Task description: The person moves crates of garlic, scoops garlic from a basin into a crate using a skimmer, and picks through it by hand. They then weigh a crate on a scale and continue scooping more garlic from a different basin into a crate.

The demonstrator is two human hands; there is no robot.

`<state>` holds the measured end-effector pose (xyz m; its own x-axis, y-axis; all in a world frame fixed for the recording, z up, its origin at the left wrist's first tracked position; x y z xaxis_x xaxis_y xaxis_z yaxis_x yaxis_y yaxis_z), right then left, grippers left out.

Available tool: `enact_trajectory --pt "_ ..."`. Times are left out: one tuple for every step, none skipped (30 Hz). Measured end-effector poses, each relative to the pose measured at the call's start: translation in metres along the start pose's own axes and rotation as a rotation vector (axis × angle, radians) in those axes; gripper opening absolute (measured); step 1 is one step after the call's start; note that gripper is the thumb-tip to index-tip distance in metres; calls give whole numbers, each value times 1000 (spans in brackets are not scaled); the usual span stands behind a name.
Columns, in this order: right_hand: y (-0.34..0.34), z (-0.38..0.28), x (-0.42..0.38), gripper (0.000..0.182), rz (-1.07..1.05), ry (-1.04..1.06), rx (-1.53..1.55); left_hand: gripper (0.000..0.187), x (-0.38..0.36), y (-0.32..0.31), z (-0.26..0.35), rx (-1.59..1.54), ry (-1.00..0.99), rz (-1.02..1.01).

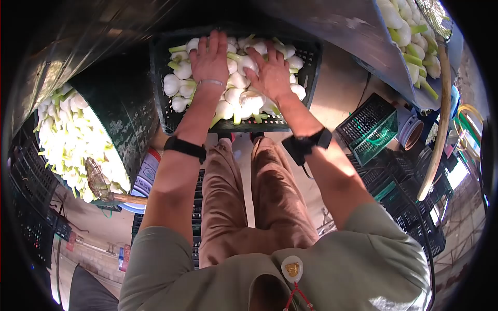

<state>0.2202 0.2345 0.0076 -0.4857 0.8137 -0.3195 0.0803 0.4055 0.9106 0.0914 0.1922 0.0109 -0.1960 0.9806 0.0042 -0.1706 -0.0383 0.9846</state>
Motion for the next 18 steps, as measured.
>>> enact_trajectory --pt "7 -5 -13 52 -2 -10 1 49 -14 -8 -10 -52 65 -48" --pt "15 -3 -22 51 1 -21 6 48 -38 -13 -19 -103 129 -99" --pt "19 0 -30 52 -11 -25 4 46 -60 -17 -28 -153 194 -152" --pt "22 3 -34 53 -15 -25 1 44 -70 -18 -30 -192 175 -105" --pt "25 3 -35 54 -24 -25 -4 41 -80 -17 -30 -234 158 -62" --pt "34 -2 -31 50 33 -6 -23 39 -91 -16 -30 -279 145 -29" --pt "36 -6 -27 47 54 6 25 37 -90 -5 -31 -271 160 39" --pt "38 -10 -17 44 88 20 69 36 -81 3 -33 -265 170 119" --pt "38 -14 -12 42 111 27 112 35 -77 10 -32 -264 181 188" --pt "44 -27 -6 35 100 66 168 30 -66 21 -34 -268 234 235" --pt "38 -40 0 35 52 115 165 30 -53 20 -36 -301 288 180" --pt "30 -53 5 34 8 164 163 30 -40 17 -40 -333 342 129" --pt "19 -65 8 34 -40 211 163 30 -31 12 -44 -364 395 73" --pt "2 -73 12 33 -21 228 40 30 -21 -3 -45 -311 427 -133" --pt "-20 -79 15 31 1 246 -83 31 -13 -18 -47 -256 455 -335" --pt "-36 -81 18 29 23 264 -207 32 -14 -35 -50 -200 481 -537" --pt "-44 -78 22 28 -9 263 -221 32 -10 -43 -53 -184 459 -533" --pt "-51 -74 25 27 -41 260 -234 33 -8 -51 -57 -167 436 -529"
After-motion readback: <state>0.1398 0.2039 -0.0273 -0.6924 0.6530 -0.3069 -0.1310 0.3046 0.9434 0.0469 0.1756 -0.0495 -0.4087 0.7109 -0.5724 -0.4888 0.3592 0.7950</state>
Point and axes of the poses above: each hand's wrist, its own x-axis towards the middle knuckle, its own y-axis out of the back of the hand, z = x × y, the point moved 9 cm from there along x, towards the middle knuckle, and after that the axes turned 8 degrees about -y, right-handed, at the moved point
